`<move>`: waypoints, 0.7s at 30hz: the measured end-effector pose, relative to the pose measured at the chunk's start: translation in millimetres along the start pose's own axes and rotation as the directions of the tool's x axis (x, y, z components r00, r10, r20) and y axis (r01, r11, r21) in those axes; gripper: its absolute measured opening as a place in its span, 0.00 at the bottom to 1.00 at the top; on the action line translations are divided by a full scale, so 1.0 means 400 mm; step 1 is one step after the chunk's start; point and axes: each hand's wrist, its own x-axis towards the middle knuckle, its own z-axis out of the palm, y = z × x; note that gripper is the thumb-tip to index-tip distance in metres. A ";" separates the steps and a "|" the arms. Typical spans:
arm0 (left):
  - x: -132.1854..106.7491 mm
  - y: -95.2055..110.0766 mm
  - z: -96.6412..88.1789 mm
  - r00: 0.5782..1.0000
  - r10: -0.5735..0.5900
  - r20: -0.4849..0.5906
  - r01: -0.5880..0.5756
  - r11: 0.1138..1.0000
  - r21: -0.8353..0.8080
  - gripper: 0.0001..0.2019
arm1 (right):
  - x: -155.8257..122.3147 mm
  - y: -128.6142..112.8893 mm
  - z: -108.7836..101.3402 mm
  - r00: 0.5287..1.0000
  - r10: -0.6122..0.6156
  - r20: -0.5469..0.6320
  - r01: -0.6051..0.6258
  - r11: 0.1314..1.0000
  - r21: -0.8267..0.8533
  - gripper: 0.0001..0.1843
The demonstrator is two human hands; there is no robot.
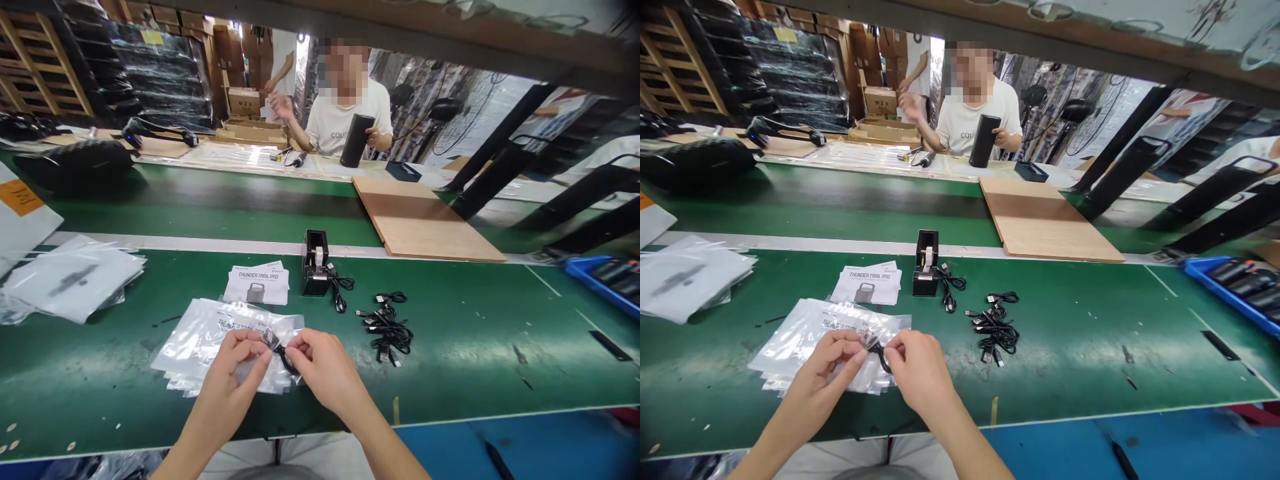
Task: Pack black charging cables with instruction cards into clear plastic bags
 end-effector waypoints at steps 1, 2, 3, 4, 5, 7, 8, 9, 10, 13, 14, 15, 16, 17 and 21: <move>-0.001 0.002 0.001 1.000 0.004 -0.025 -0.003 1.000 0.019 0.10 | 0.009 0.000 0.012 0.999 0.036 -0.010 -0.035 0.997 0.065 0.07; -0.002 0.003 0.001 0.998 0.008 -0.057 -0.005 0.999 0.038 0.11 | 0.017 0.001 0.024 0.998 0.070 -0.011 -0.068 0.989 0.130 0.06; -0.002 0.004 0.001 0.995 0.014 -0.096 -0.008 0.998 0.058 0.11 | 0.024 0.004 0.036 0.995 0.096 -0.006 -0.093 0.978 0.188 0.06; -0.003 0.006 0.002 0.991 0.024 -0.135 -0.014 0.997 0.077 0.11 | 0.030 0.006 0.047 0.994 0.113 0.003 -0.111 0.966 0.233 0.05; -0.004 0.008 0.002 0.986 0.038 -0.165 -0.023 0.995 0.097 0.11 | 0.035 0.008 0.056 0.992 0.122 0.010 -0.121 0.957 0.263 0.05; -0.007 0.013 0.006 0.980 0.065 -0.186 -0.042 0.992 0.122 0.10 | 0.044 0.009 0.069 0.992 0.130 0.005 -0.125 0.946 0.298 0.05; -0.009 0.015 0.008 0.981 0.069 -0.180 -0.048 0.992 0.119 0.10 | 0.047 0.008 0.073 0.991 0.135 0.000 -0.128 0.939 0.319 0.06; -0.011 0.018 0.011 0.983 0.071 -0.168 -0.053 0.993 0.108 0.10 | 0.050 0.005 0.077 0.990 0.140 -0.003 -0.130 0.931 0.341 0.07; -0.013 0.020 0.015 0.986 0.072 -0.153 -0.059 0.994 0.091 0.10 | 0.053 0.002 0.080 0.990 0.141 0.003 -0.133 0.923 0.360 0.09; -0.014 0.026 0.019 0.986 0.093 -0.135 -0.086 0.994 0.062 0.11 | 0.046 -0.009 0.081 0.990 0.114 0.082 -0.137 0.914 0.382 0.13; -0.013 0.028 0.016 0.985 0.102 -0.141 -0.094 0.994 0.058 0.10 | 0.039 -0.013 0.077 0.988 0.101 0.116 -0.138 0.914 0.381 0.14; -0.010 0.030 0.012 0.983 0.104 -0.153 -0.097 0.994 0.050 0.10 | 0.028 -0.018 0.071 0.986 0.082 0.145 -0.132 0.917 0.377 0.17; -0.005 0.033 0.005 0.981 0.098 -0.170 -0.094 0.995 0.035 0.09 | 0.017 -0.025 0.063 0.984 0.055 0.172 -0.116 0.922 0.370 0.19; 0.000 0.037 -0.004 0.979 0.087 -0.186 -0.087 0.996 0.007 0.09 | 0.005 -0.033 0.053 0.980 0.019 0.199 -0.091 0.929 0.360 0.22; 0.029 0.062 -0.053 0.979 0.013 -0.205 -0.050 0.983 -0.178 0.08 | -0.014 -0.093 0.009 0.952 -0.190 0.241 0.141 0.968 0.209 0.13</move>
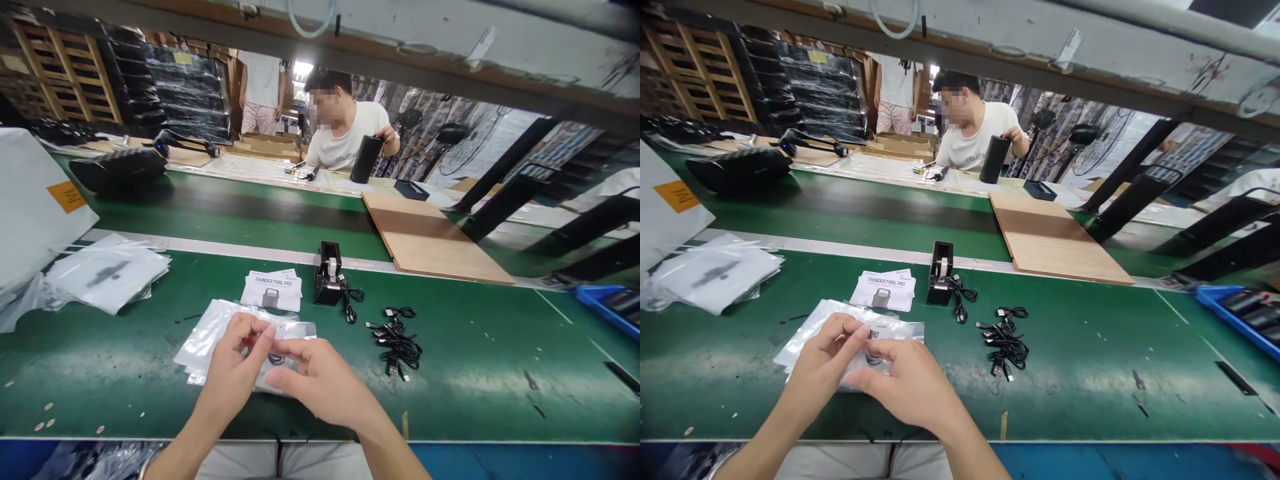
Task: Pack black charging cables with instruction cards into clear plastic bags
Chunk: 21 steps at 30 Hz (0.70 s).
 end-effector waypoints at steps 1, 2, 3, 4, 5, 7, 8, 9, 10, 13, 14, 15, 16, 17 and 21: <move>0.009 0.011 -0.011 1.000 -0.008 -0.001 0.008 0.999 -0.040 0.09 | 0.007 -0.022 -0.008 0.999 -0.050 -0.010 0.049 0.995 -0.083 0.10; 0.017 0.022 -0.023 1.000 -0.006 -0.009 0.005 0.997 -0.075 0.09 | 0.017 -0.046 -0.019 0.995 -0.102 -0.024 0.097 0.982 -0.161 0.07; 0.025 0.033 -0.035 1.000 0.000 -0.025 -0.002 0.995 -0.101 0.10 | 0.030 -0.072 -0.031 0.988 -0.152 -0.027 0.142 0.964 -0.223 0.06; 0.031 0.043 -0.048 0.999 0.001 -0.046 -0.007 0.993 -0.122 0.10 | 0.043 -0.100 -0.045 0.981 -0.196 -0.014 0.185 0.945 -0.268 0.07; 0.036 0.051 -0.060 0.998 -0.009 -0.064 0.000 0.990 -0.142 0.10 | 0.057 -0.129 -0.062 0.972 -0.236 0.009 0.228 0.926 -0.301 0.07; 0.044 0.058 -0.079 0.996 -0.049 -0.080 0.031 0.978 -0.208 0.12 | 0.077 -0.191 -0.100 0.951 -0.303 0.071 0.307 0.879 -0.365 0.07; 0.047 0.058 -0.086 0.995 -0.068 -0.071 0.048 0.966 -0.255 0.14 | 0.084 -0.220 -0.119 0.940 -0.322 0.113 0.340 0.852 -0.397 0.07; 0.050 0.054 -0.090 0.996 -0.083 -0.043 0.065 0.948 -0.310 0.17 | 0.087 -0.247 -0.137 0.927 -0.327 0.184 0.375 0.834 -0.406 0.06; 0.052 0.049 -0.092 0.996 -0.089 0.000 0.083 0.925 -0.371 0.21 | 0.087 -0.270 -0.152 0.908 -0.326 0.264 0.410 0.823 -0.394 0.06; 0.054 0.029 -0.084 0.964 -0.043 0.262 0.180 0.832 -0.525 0.35 | 0.075 -0.313 -0.184 0.817 -0.330 0.473 0.501 0.811 -0.300 0.06; 0.054 0.024 -0.078 0.933 -0.010 0.361 0.224 0.800 -0.557 0.38 | 0.068 -0.318 -0.191 0.798 -0.340 0.498 0.520 0.805 -0.285 0.05; 0.052 0.020 -0.072 0.899 0.020 0.438 0.263 0.774 -0.576 0.38 | 0.060 -0.317 -0.197 0.793 -0.347 0.502 0.532 0.796 -0.290 0.04; 0.049 0.018 -0.066 0.875 0.033 0.482 0.292 0.758 -0.583 0.34 | 0.051 -0.313 -0.203 0.796 -0.347 0.496 0.534 0.788 -0.307 0.03; 0.046 0.017 -0.061 0.870 0.024 0.492 0.308 0.754 -0.581 0.27 | 0.042 -0.304 -0.207 0.809 -0.339 0.481 0.525 0.785 -0.330 0.02; 0.034 0.024 -0.053 0.934 -0.095 0.344 0.273 0.813 -0.515 0.11 | 0.006 -0.222 -0.205 0.921 -0.288 0.264 0.370 0.857 -0.359 0.06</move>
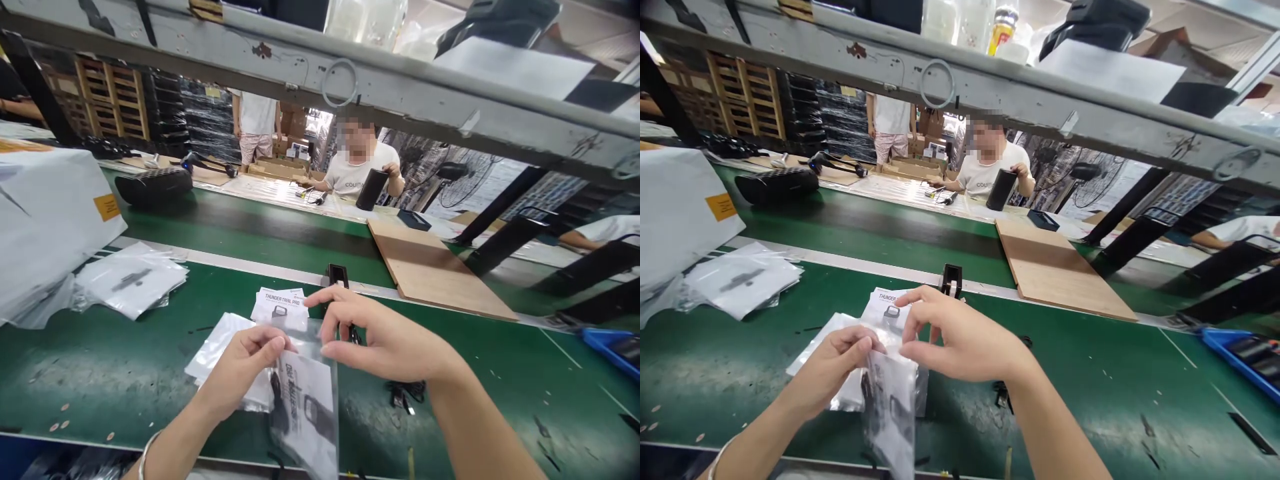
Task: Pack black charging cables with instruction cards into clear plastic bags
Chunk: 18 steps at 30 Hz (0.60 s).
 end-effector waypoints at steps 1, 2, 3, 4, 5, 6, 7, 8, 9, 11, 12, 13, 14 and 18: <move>-0.002 0.001 0.001 0.998 0.015 -0.055 -0.012 0.999 0.043 0.11 | -0.011 0.022 0.021 0.995 0.057 -0.081 -0.052 0.996 0.066 0.13; -0.004 0.001 0.000 0.994 0.033 -0.108 -0.023 0.995 0.093 0.11 | -0.019 0.045 0.046 0.980 0.122 -0.156 -0.099 0.984 0.148 0.23; -0.005 0.000 -0.002 0.987 0.051 -0.155 -0.028 0.989 0.147 0.11 | -0.024 0.069 0.074 0.964 0.173 -0.204 -0.124 0.965 0.229 0.32; -0.005 -0.001 -0.004 0.979 0.069 -0.193 -0.030 0.980 0.198 0.11 | -0.024 0.092 0.103 0.949 0.218 -0.230 -0.144 0.943 0.298 0.37; -0.003 -0.003 -0.007 0.972 0.083 -0.218 -0.028 0.969 0.245 0.11 | -0.021 0.113 0.130 0.933 0.266 -0.244 -0.172 0.922 0.348 0.34; -0.001 -0.005 -0.009 0.968 0.093 -0.231 -0.024 0.958 0.286 0.11 | -0.015 0.131 0.154 0.913 0.306 -0.268 -0.186 0.900 0.393 0.24; 0.003 -0.006 -0.010 0.967 0.098 -0.236 -0.017 0.947 0.322 0.11 | -0.008 0.144 0.172 0.896 0.341 -0.286 -0.198 0.881 0.431 0.15; 0.007 -0.005 -0.010 0.966 0.101 -0.236 -0.011 0.935 0.354 0.10 | 0.000 0.153 0.185 0.882 0.362 -0.302 -0.202 0.869 0.452 0.09; 0.011 -0.003 -0.009 0.966 0.105 -0.234 -0.007 0.923 0.386 0.09 | 0.007 0.158 0.191 0.875 0.363 -0.319 -0.194 0.868 0.457 0.09; 0.019 0.006 -0.003 0.970 0.117 -0.211 -0.010 0.894 0.448 0.07 | 0.014 0.159 0.188 0.887 0.321 -0.332 -0.169 0.895 0.413 0.09; 0.022 0.013 0.000 0.975 0.122 -0.186 -0.019 0.878 0.477 0.07 | 0.015 0.158 0.181 0.896 0.296 -0.332 -0.158 0.910 0.383 0.09; 0.024 0.020 0.003 0.979 0.125 -0.159 -0.028 0.863 0.504 0.07 | 0.014 0.158 0.173 0.900 0.281 -0.333 -0.152 0.919 0.364 0.09; 0.025 0.028 0.004 0.983 0.126 -0.134 -0.037 0.850 0.526 0.07 | 0.011 0.159 0.166 0.902 0.275 -0.333 -0.148 0.921 0.361 0.10; 0.026 0.045 -0.003 0.993 0.106 -0.060 -0.056 0.834 0.550 0.08 | -0.001 0.180 0.154 0.905 0.260 -0.336 -0.127 0.921 0.369 0.15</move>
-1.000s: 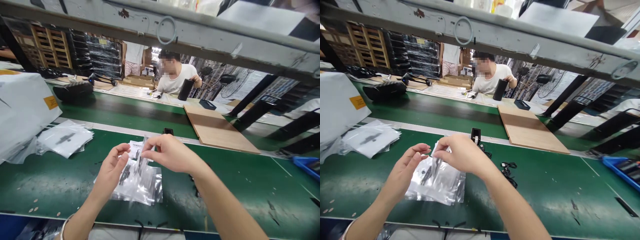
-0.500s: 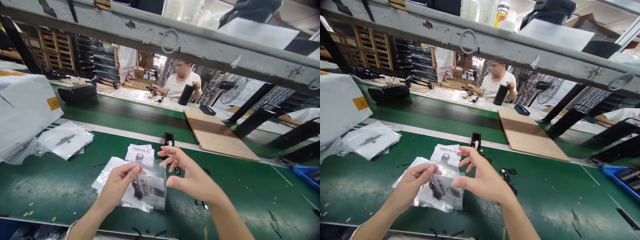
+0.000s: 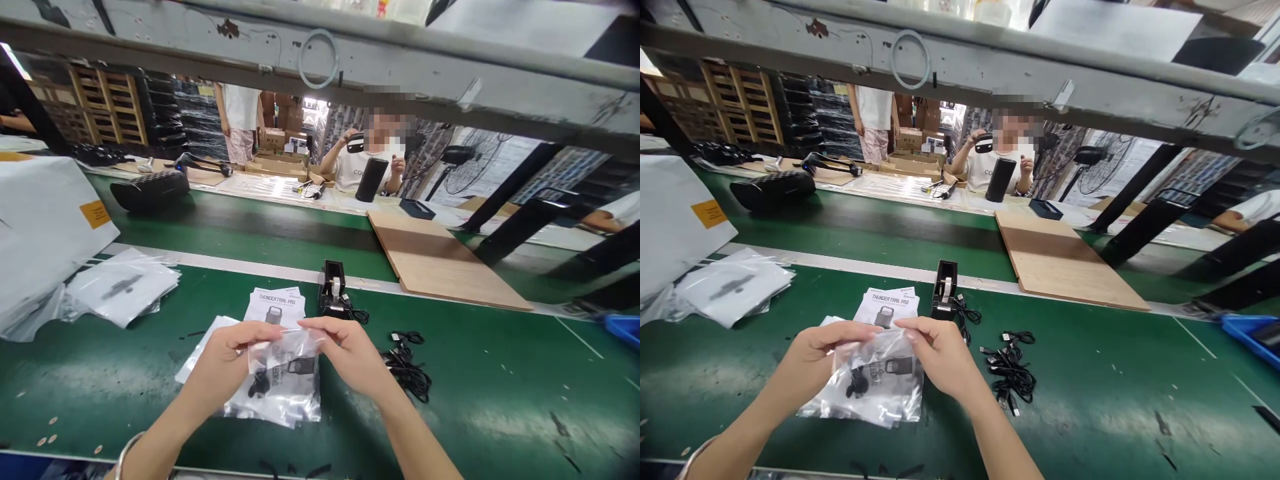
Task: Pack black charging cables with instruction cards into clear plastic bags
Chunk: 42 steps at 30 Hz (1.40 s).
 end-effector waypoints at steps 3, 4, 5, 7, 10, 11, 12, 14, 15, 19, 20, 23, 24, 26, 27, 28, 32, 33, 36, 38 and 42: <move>0.000 -0.006 -0.004 0.999 -0.046 -0.011 0.045 0.991 -0.124 0.10 | -0.001 0.028 -0.003 1.000 -0.025 0.003 0.025 1.000 -0.014 0.18; 0.000 -0.009 -0.002 0.996 -0.078 -0.031 0.069 0.973 -0.221 0.14 | -0.002 0.037 -0.002 1.000 -0.031 -0.004 0.030 0.999 -0.014 0.19; 0.001 -0.011 0.002 0.992 -0.111 -0.052 0.089 0.942 -0.323 0.18 | -0.001 0.045 -0.001 0.999 -0.040 -0.015 0.040 0.999 -0.011 0.20; 0.005 -0.017 0.015 0.982 -0.173 -0.076 0.122 0.887 -0.445 0.27 | -0.001 0.056 0.004 0.996 -0.075 -0.038 0.075 0.997 0.000 0.22; 0.014 -0.028 0.041 0.964 -0.265 -0.030 0.238 0.907 -0.348 0.32 | -0.004 0.062 0.009 0.988 -0.153 -0.010 0.153 0.988 0.030 0.23; 0.016 -0.031 0.049 0.957 -0.288 0.018 0.280 0.912 -0.300 0.30 | -0.005 0.061 0.009 0.985 -0.175 0.005 0.175 0.984 0.031 0.23; 0.017 -0.034 0.058 0.951 -0.302 0.072 0.310 0.911 -0.272 0.27 | -0.007 0.061 0.008 0.982 -0.188 0.005 0.188 0.982 0.018 0.22; 0.017 -0.037 0.072 0.945 -0.294 0.140 0.323 0.906 -0.274 0.21 | -0.007 0.063 -0.001 0.981 -0.169 -0.096 0.165 0.985 -0.047 0.18; 0.015 -0.037 0.077 0.950 -0.284 0.131 0.311 0.905 -0.291 0.19 | -0.004 0.067 -0.009 0.970 -0.133 -0.204 0.114 0.988 -0.100 0.16; 0.006 -0.032 0.091 0.959 -0.281 -0.018 0.260 0.909 -0.327 0.15 | 0.032 0.096 -0.050 0.816 0.095 -0.570 -0.233 0.957 -0.174 0.15; 0.005 -0.032 0.093 0.960 -0.279 -0.036 0.253 0.912 -0.324 0.15 | 0.045 0.104 -0.059 0.805 0.140 -0.577 -0.276 0.949 -0.154 0.15; 0.003 -0.039 0.095 0.968 -0.242 -0.068 0.213 0.934 -0.286 0.14 | 0.078 0.123 -0.068 0.836 0.225 -0.500 -0.288 0.956 -0.052 0.17; 0.003 -0.043 0.095 0.970 -0.228 -0.079 0.199 0.941 -0.272 0.14 | 0.083 0.125 -0.063 0.843 0.244 -0.479 -0.282 0.959 -0.009 0.17; 0.003 -0.052 0.096 0.972 -0.215 -0.094 0.185 0.948 -0.258 0.15 | 0.082 0.126 -0.045 0.850 0.265 -0.455 -0.259 0.963 0.076 0.17; 0.003 -0.056 0.096 0.972 -0.215 -0.099 0.184 0.949 -0.256 0.14 | 0.077 0.124 -0.034 0.851 0.266 -0.453 -0.242 0.964 0.110 0.18; 0.003 -0.060 0.097 0.970 -0.218 -0.105 0.185 0.949 -0.257 0.14 | 0.070 0.123 -0.022 0.852 0.261 -0.455 -0.223 0.965 0.136 0.18; 0.005 -0.068 0.098 0.967 -0.229 -0.109 0.188 0.936 -0.296 0.15 | 0.036 0.131 0.011 0.853 0.216 -0.474 -0.189 0.976 0.104 0.14; 0.006 -0.068 0.098 0.967 -0.232 -0.106 0.189 0.932 -0.309 0.15 | 0.029 0.136 0.014 0.852 0.206 -0.481 -0.210 0.977 0.046 0.14; 0.007 -0.065 0.096 0.964 -0.239 -0.116 0.193 0.930 -0.312 0.16 | 0.008 0.142 0.014 0.833 0.191 -0.520 -0.292 0.949 -0.118 0.13; 0.006 -0.062 0.095 0.960 -0.244 -0.136 0.196 0.936 -0.294 0.15 | -0.011 0.127 0.018 0.830 0.172 -0.531 -0.294 0.943 -0.154 0.13; -0.001 -0.051 0.097 0.962 -0.212 -0.170 0.178 0.965 -0.194 0.13 | -0.042 0.062 0.057 0.947 0.202 -0.248 -0.195 0.979 0.050 0.14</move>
